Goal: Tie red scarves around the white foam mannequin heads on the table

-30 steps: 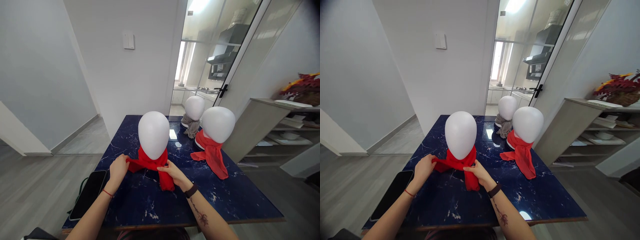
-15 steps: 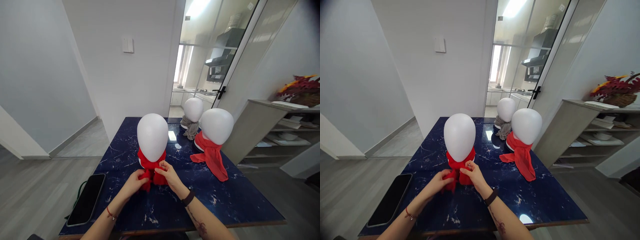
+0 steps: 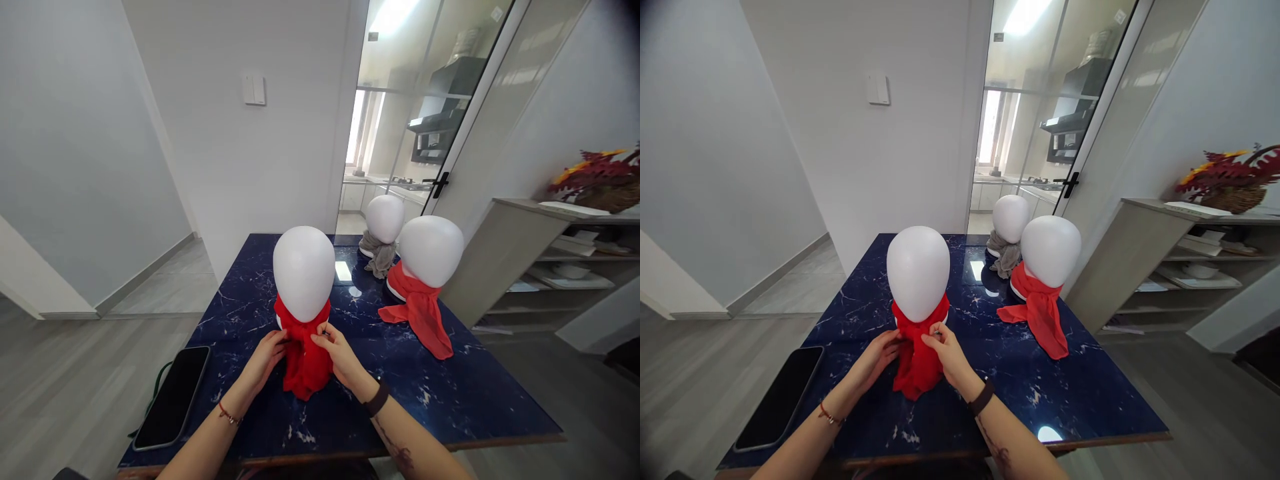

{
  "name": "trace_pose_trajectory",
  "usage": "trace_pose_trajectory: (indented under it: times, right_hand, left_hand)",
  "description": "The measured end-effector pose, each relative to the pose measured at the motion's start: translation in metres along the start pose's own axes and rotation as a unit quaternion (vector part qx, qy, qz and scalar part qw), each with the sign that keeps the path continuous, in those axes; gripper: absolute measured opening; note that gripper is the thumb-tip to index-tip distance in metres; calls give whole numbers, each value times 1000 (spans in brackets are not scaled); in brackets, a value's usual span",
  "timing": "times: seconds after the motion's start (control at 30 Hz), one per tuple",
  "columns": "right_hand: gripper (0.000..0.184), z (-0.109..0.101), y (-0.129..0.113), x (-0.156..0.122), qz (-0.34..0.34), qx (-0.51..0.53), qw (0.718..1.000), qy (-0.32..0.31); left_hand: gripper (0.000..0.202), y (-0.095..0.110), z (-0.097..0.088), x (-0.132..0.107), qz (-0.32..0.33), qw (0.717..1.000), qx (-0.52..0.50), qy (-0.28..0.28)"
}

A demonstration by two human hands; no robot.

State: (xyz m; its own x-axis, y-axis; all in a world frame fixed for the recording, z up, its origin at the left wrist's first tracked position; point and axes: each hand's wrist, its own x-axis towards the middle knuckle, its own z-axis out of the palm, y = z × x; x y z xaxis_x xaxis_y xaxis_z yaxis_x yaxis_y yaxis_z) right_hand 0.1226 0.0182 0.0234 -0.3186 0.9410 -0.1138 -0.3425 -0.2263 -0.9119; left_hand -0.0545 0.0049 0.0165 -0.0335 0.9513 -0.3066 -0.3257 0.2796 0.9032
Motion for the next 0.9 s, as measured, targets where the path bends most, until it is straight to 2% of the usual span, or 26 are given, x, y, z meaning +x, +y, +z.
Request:
trace_pose_trajectory:
  times: [0.17,0.27,0.37,0.43,0.5,0.57,0.63,0.7,0.8,0.9]
  right_hand:
    - [32,8,17,-32,13,-116,990,-81]
    - [32,10,23,-55,23,-200,974,-105]
    - [40,7,12,-71,5,-284,951,-127]
    - [40,0,-2,-73,-17,-314,942,-122]
    - [33,-12,-16,-64,-58,-316,945,-60]
    - [28,-30,-28,-44,-110,-306,945,33]
    - [27,-49,-32,-16,-149,-313,933,98]
    - [28,-67,-29,14,-167,-349,914,124]
    - [29,-82,-13,52,-179,-420,880,132]
    - [29,-84,6,71,-182,-473,849,150]
  left_hand:
    - [32,-8,18,-11,-8,999,-25,-20]
    - [46,-14,23,-9,15,1000,-22,8]
    - [58,-23,24,-2,41,997,-24,64]
    - [61,-28,22,3,52,995,-28,77]
    - [62,-31,20,4,59,995,-23,72]
    - [65,-31,18,4,66,996,0,64]
    - [72,-28,15,3,75,995,38,56]
    - [79,-19,11,4,89,990,86,64]
    - [70,-2,4,13,125,969,157,142]
    - [53,12,-1,32,140,941,209,225]
